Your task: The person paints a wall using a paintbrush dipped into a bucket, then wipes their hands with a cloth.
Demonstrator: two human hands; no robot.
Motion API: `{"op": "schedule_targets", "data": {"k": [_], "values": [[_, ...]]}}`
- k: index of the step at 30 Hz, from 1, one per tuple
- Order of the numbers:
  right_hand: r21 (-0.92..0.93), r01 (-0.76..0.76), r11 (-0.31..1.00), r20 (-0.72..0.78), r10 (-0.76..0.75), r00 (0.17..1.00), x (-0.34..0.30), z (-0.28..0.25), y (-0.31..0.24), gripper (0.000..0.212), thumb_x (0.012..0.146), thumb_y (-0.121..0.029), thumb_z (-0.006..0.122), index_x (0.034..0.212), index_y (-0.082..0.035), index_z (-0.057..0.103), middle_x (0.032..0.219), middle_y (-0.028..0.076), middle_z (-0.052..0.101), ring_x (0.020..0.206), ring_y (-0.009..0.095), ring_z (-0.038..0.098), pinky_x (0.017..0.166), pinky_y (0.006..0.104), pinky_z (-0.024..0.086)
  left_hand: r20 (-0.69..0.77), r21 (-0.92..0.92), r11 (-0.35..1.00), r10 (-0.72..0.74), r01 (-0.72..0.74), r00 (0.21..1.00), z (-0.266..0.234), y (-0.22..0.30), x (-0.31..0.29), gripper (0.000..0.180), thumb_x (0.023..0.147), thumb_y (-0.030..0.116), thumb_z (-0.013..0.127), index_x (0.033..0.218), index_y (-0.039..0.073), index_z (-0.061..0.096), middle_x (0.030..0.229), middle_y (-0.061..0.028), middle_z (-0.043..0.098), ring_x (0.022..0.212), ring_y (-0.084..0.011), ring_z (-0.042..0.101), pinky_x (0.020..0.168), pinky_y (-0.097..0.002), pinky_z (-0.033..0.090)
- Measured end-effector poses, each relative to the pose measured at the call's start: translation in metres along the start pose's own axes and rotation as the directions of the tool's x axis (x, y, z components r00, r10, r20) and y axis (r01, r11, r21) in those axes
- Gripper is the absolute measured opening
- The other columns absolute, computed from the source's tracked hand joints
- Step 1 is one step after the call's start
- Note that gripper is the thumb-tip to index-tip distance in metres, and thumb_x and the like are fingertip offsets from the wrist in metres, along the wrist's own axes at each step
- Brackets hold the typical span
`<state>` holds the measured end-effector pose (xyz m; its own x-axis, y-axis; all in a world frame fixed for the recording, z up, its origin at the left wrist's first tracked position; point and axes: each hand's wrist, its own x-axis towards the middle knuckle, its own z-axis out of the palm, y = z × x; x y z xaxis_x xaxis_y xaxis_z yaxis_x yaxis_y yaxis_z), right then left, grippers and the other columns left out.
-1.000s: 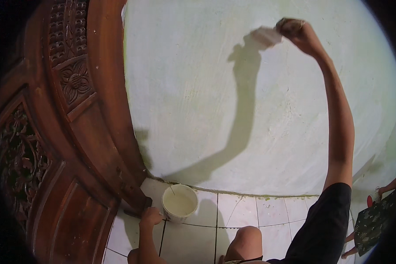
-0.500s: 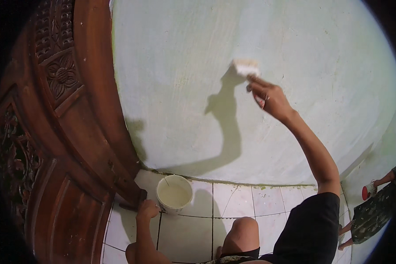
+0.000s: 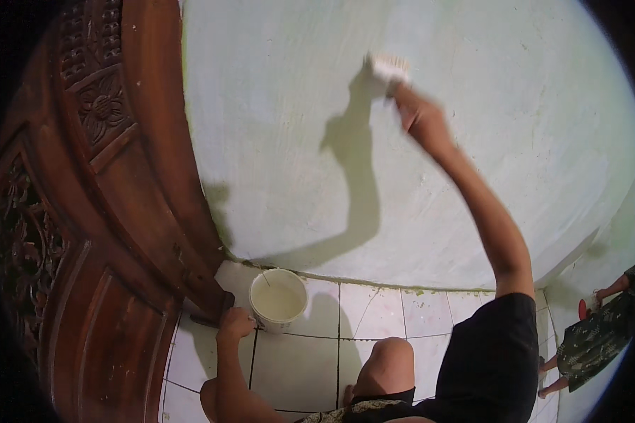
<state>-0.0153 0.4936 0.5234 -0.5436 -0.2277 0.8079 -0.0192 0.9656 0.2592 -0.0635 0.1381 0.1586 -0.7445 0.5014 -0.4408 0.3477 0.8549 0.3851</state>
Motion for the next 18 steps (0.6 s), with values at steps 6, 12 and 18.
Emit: {"op": "schedule_targets", "data": {"k": [6,12,18], "values": [[0.444,-0.028,0.896,0.552,-0.249,0.796,-0.057,0.025,-0.040,0.014,0.069,0.004,0.056,0.079,-0.004,0.058,0.088,0.012,0.061,0.074,0.030,0.058,0.059,0.0305,0.048,-0.007,0.040,0.997,0.059,-0.059,0.998,0.003,-0.007,-0.004,0.029,0.073,0.028,0.058,0.086,0.003,0.064,0.094,-0.0184,0.060,0.091,-0.0319,0.057,0.080,-0.0390,0.045],[0.312,0.085,0.946,0.049,-0.105,0.993,0.026,-0.023,0.011,0.015,0.067,0.002,0.058,0.082,-0.003,0.057,0.086,0.014,0.059,0.074,0.029,0.058,0.061,0.0287,0.047,-0.029,-0.007,1.000,0.020,-0.020,0.999,0.004,-0.005,0.001,0.024,0.076,0.023,0.056,0.087,0.003,0.063,0.093,-0.0188,0.060,0.090,-0.0331,0.057,0.079,-0.0401,0.045],[-0.107,0.304,0.947,-0.031,-0.309,0.951,-0.037,0.036,-0.009,0.034,0.070,-0.004,0.059,0.103,-0.011,0.057,0.121,0.017,0.047,0.110,0.029,0.049,0.084,0.0339,0.047,0.005,-0.021,1.000,-0.001,0.002,1.000,-0.007,0.003,-0.005,0.022,0.077,0.021,0.055,0.087,0.003,0.063,0.091,-0.0191,0.060,0.089,-0.0336,0.057,0.077,-0.0410,0.045]]}}
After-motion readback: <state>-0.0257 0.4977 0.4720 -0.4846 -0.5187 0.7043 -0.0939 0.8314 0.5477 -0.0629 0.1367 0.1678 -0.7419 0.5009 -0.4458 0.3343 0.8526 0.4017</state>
